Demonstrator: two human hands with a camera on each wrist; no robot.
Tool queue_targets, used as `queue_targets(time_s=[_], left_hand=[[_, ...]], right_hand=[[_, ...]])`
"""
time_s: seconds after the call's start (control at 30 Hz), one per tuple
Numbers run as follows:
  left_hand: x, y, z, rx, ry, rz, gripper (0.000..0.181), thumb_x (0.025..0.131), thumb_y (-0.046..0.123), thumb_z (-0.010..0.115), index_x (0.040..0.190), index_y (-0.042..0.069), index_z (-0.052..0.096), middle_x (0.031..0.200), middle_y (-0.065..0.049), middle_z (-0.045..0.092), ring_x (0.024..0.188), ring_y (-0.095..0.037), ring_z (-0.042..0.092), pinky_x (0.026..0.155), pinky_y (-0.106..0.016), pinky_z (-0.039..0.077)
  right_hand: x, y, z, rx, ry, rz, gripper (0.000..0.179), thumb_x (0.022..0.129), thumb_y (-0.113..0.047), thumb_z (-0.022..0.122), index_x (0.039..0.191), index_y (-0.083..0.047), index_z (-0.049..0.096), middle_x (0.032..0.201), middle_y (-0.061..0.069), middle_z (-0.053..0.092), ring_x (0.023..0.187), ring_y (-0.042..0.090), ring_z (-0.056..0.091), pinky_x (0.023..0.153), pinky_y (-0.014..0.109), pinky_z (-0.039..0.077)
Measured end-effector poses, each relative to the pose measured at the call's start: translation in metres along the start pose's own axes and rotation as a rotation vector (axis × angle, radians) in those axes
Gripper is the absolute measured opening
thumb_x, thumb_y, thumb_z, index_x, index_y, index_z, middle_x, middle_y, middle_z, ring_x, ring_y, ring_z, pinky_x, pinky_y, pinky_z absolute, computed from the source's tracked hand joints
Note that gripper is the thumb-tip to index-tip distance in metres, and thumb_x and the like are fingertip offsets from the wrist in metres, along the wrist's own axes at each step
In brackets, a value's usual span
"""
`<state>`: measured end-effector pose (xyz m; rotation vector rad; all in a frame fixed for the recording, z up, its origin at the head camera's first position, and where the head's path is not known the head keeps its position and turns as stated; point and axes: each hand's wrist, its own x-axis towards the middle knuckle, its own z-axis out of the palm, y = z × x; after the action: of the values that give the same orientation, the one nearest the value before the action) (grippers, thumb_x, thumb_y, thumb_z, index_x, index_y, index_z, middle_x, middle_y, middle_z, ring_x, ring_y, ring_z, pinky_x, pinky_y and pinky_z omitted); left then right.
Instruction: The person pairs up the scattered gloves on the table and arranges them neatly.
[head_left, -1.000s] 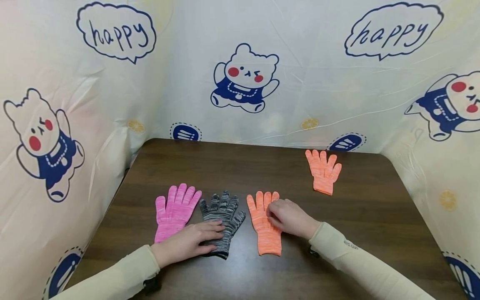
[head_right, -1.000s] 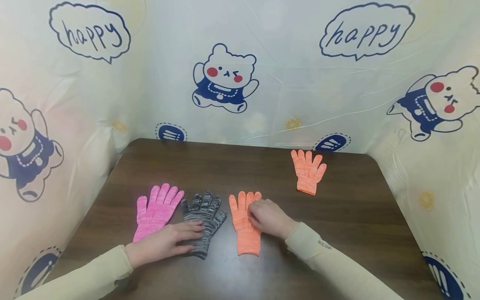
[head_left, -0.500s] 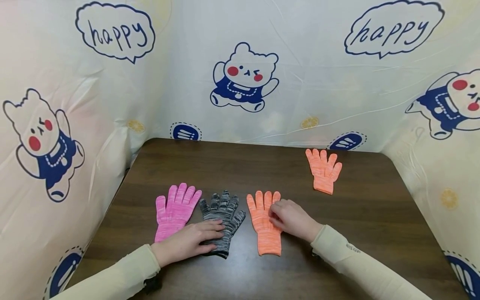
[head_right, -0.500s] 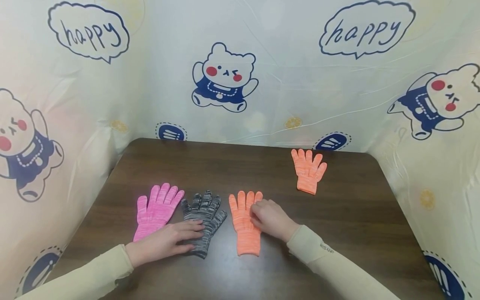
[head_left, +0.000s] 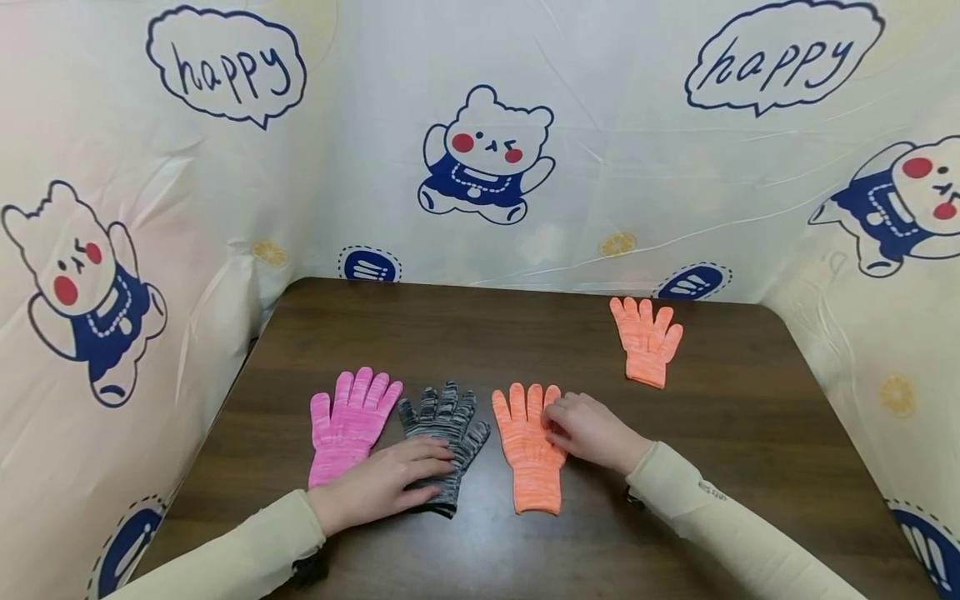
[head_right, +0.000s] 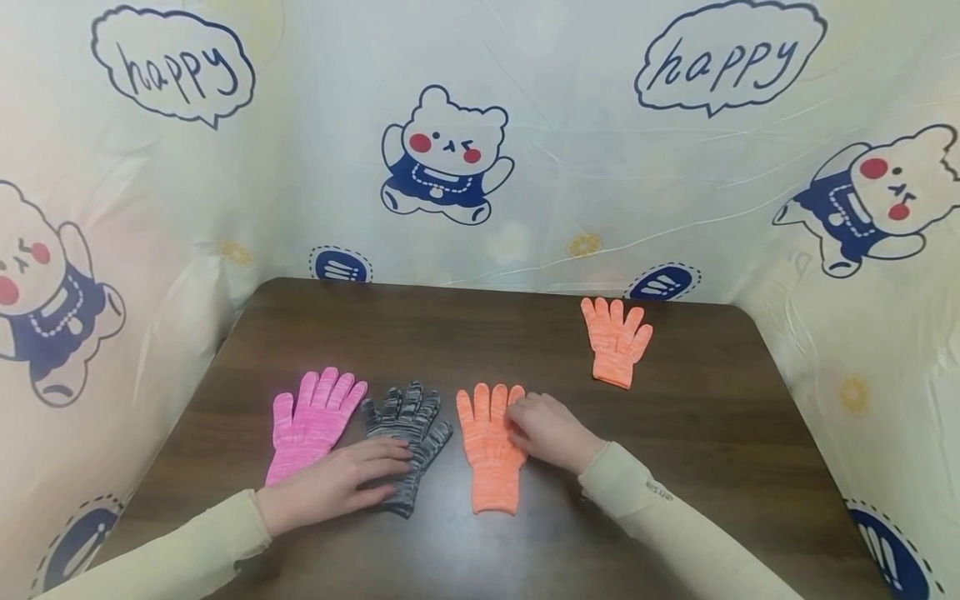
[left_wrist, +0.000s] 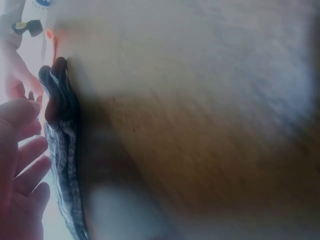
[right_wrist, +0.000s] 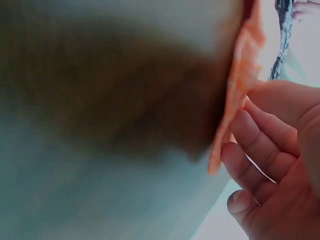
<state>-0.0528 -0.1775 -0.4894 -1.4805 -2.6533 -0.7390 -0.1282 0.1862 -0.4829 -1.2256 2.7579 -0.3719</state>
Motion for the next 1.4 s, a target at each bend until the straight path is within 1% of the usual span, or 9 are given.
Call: queue_targets(time_s=[0.13,0.27,0.4,0.6,0.7,0.87,1.07,1.23,1.4], left_hand=[[0.008,0.004,0.002,0.015,0.027,0.06,0.032,0.098,0.021,0.075,0.127,0.009,0.072,0.132,-0.007,0.069,0.13,-0.029,0.06,0.106,-0.047,0.051],[0.022,0.01,0.004,0.026,0.053,0.114,0.03,0.096,0.019,0.076,0.125,0.01,0.074,0.128,-0.005,0.07,0.126,-0.026,0.062,0.105,-0.043,0.052],[0.04,0.017,0.008,0.018,0.022,0.138,0.028,0.098,0.021,0.074,0.124,0.012,0.075,0.127,-0.003,0.071,0.125,-0.023,0.062,0.105,-0.04,0.052],[0.064,0.027,0.014,0.002,-0.024,0.114,0.026,0.102,0.026,0.069,0.124,0.014,0.076,0.127,0.0,0.072,0.125,-0.02,0.061,0.108,-0.037,0.05],[0.073,0.031,0.018,0.002,-0.036,0.099,0.026,0.102,0.027,0.069,0.124,0.014,0.077,0.126,0.0,0.072,0.124,-0.017,0.062,0.108,-0.035,0.05],[0.086,0.038,0.025,0.002,-0.062,0.106,0.025,0.101,0.025,0.071,0.123,0.014,0.077,0.125,0.0,0.072,0.121,-0.015,0.062,0.107,-0.033,0.05],[0.096,0.042,0.033,0.004,-0.095,0.101,0.026,0.101,0.027,0.071,0.123,0.015,0.076,0.127,0.0,0.072,0.122,-0.015,0.061,0.108,-0.031,0.049],[0.101,0.044,0.039,-0.007,-0.154,0.066,0.027,0.102,0.03,0.07,0.125,0.017,0.075,0.13,0.001,0.07,0.125,-0.014,0.06,0.108,-0.03,0.049],[0.103,0.044,0.042,-0.013,-0.191,0.04,0.028,0.102,0.029,0.07,0.127,0.017,0.075,0.132,0.0,0.069,0.128,-0.014,0.059,0.108,-0.031,0.049]], right_hand=[[-0.002,-0.002,0.003,-0.005,0.024,0.006,0.013,0.092,-0.021,0.081,0.094,-0.016,0.069,0.083,-0.007,0.062,0.074,0.012,0.049,0.072,0.031,0.049],[-0.003,-0.002,0.003,-0.006,0.035,0.008,0.013,0.091,-0.02,0.081,0.093,-0.016,0.069,0.082,-0.007,0.062,0.074,0.012,0.049,0.072,0.031,0.049],[-0.004,-0.001,0.002,-0.001,0.022,0.025,0.013,0.092,-0.021,0.081,0.094,-0.016,0.069,0.083,-0.007,0.062,0.075,0.013,0.049,0.072,0.032,0.049],[-0.005,0.0,0.005,-0.007,0.011,0.037,0.014,0.092,-0.023,0.081,0.094,-0.016,0.069,0.082,-0.007,0.062,0.074,0.012,0.049,0.073,0.032,0.05],[-0.005,-0.001,0.005,-0.013,0.009,0.04,0.014,0.092,-0.024,0.081,0.094,-0.017,0.069,0.082,-0.008,0.062,0.073,0.012,0.049,0.073,0.032,0.05],[-0.006,-0.002,0.004,-0.004,0.005,0.048,0.014,0.092,-0.024,0.081,0.094,-0.016,0.069,0.082,-0.007,0.062,0.073,0.012,0.049,0.073,0.033,0.05],[-0.006,-0.003,0.006,0.008,-0.002,0.054,0.013,0.093,-0.024,0.08,0.094,-0.017,0.069,0.083,-0.007,0.063,0.074,0.012,0.049,0.074,0.033,0.051],[-0.006,-0.004,0.004,0.016,0.008,0.046,0.013,0.093,-0.023,0.08,0.094,-0.015,0.069,0.084,-0.005,0.063,0.075,0.013,0.05,0.075,0.034,0.051],[-0.008,-0.004,0.002,0.025,-0.002,0.05,0.013,0.094,-0.023,0.079,0.095,-0.015,0.069,0.085,-0.005,0.064,0.076,0.013,0.051,0.076,0.034,0.051]])
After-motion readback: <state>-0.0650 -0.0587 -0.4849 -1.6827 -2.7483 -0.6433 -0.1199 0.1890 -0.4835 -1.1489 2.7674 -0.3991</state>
